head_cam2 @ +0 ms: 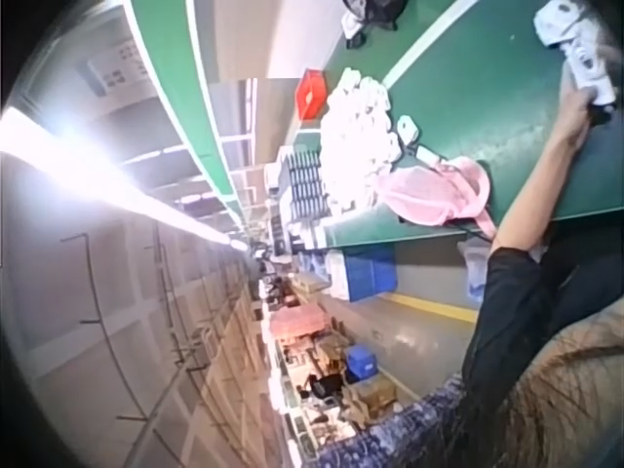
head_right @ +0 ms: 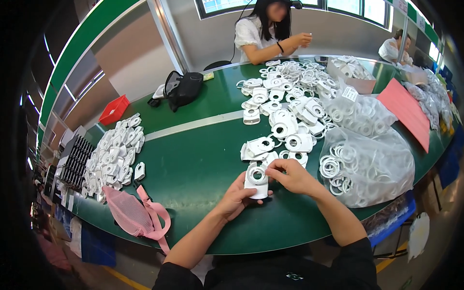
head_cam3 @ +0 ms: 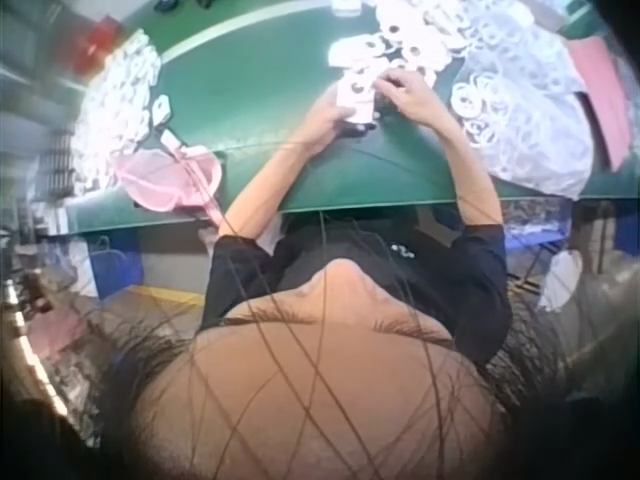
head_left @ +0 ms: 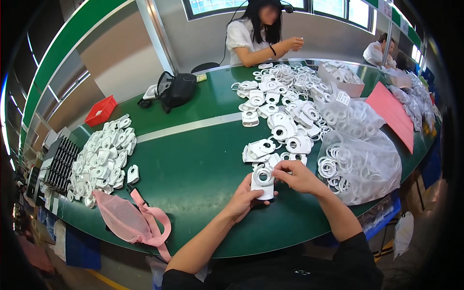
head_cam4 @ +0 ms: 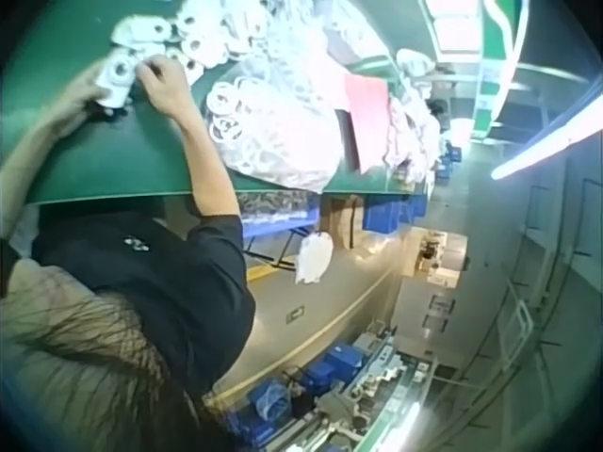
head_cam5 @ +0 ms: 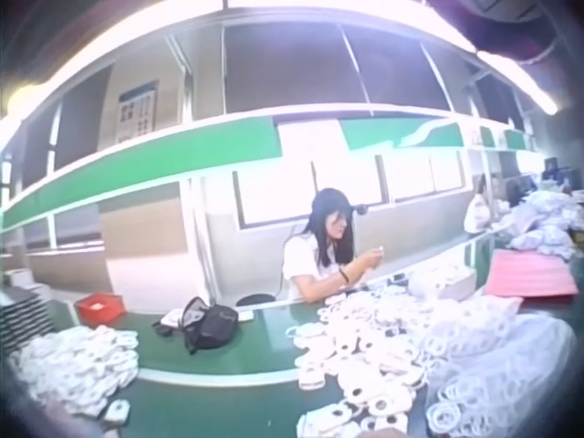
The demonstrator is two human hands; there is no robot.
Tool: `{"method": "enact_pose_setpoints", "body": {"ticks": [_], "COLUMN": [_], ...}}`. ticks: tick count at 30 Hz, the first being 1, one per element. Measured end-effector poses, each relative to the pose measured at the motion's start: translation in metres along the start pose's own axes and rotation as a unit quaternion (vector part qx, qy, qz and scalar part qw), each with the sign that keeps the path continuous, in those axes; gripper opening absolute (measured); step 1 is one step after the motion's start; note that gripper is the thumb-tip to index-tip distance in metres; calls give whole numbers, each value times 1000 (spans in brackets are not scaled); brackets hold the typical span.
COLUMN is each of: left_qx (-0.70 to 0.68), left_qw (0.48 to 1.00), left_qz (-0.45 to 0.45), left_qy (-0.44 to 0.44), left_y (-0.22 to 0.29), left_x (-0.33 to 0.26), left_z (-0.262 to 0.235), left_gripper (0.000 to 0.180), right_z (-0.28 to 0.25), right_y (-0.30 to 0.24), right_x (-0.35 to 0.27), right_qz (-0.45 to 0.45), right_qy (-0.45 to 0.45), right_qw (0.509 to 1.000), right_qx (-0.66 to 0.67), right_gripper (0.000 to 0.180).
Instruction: Attaching small white plastic rings or gaskets to circular lighting fixture bases at a factory workbench.
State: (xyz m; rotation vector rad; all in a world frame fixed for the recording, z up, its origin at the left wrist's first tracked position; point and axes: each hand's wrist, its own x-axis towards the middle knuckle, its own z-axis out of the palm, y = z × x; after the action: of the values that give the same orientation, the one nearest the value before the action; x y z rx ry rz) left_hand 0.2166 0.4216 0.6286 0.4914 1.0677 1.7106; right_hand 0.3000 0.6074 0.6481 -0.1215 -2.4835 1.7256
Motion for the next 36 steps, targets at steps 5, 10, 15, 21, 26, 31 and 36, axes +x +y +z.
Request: {"method": "enact_pose_setpoints", "body": {"ticks": [5,10,15,21,26,31,36], "left_qx": [8,5,99,158,175,170,175], "left_qw": [1000,1000,990,971,972,979,979], "left_qz": [-6,-3,92,178,155,103,95], "left_qy": [-5,-10,45,18,-20,-39,-35], "left_y": [-2,-5,-16,-45,-36,-36,-39], "left_x": [3,10,6,23,13,9,14], "left_z": [0,-2,-16,-11,-1,-5,-3], "left_gripper": [48,41,35,39,42,39,35], "right_z": [-2,-4,9,8,14,9,-7], "right_y": [3,-1,6,11,26,22,58], "right_x": [0,0,7,1,6,10,16], "right_qz": [15,-29,-20,-124,-89,-49,-29], "right_qy": [-17,7,88,149,85,39,9], "right_qw": [1000,995,986,976,990,998,999], "right_qx": [-14,-93,-140,-102,-66,-18,-19], "right_gripper": [21,19,25,7,16,12,12]}}
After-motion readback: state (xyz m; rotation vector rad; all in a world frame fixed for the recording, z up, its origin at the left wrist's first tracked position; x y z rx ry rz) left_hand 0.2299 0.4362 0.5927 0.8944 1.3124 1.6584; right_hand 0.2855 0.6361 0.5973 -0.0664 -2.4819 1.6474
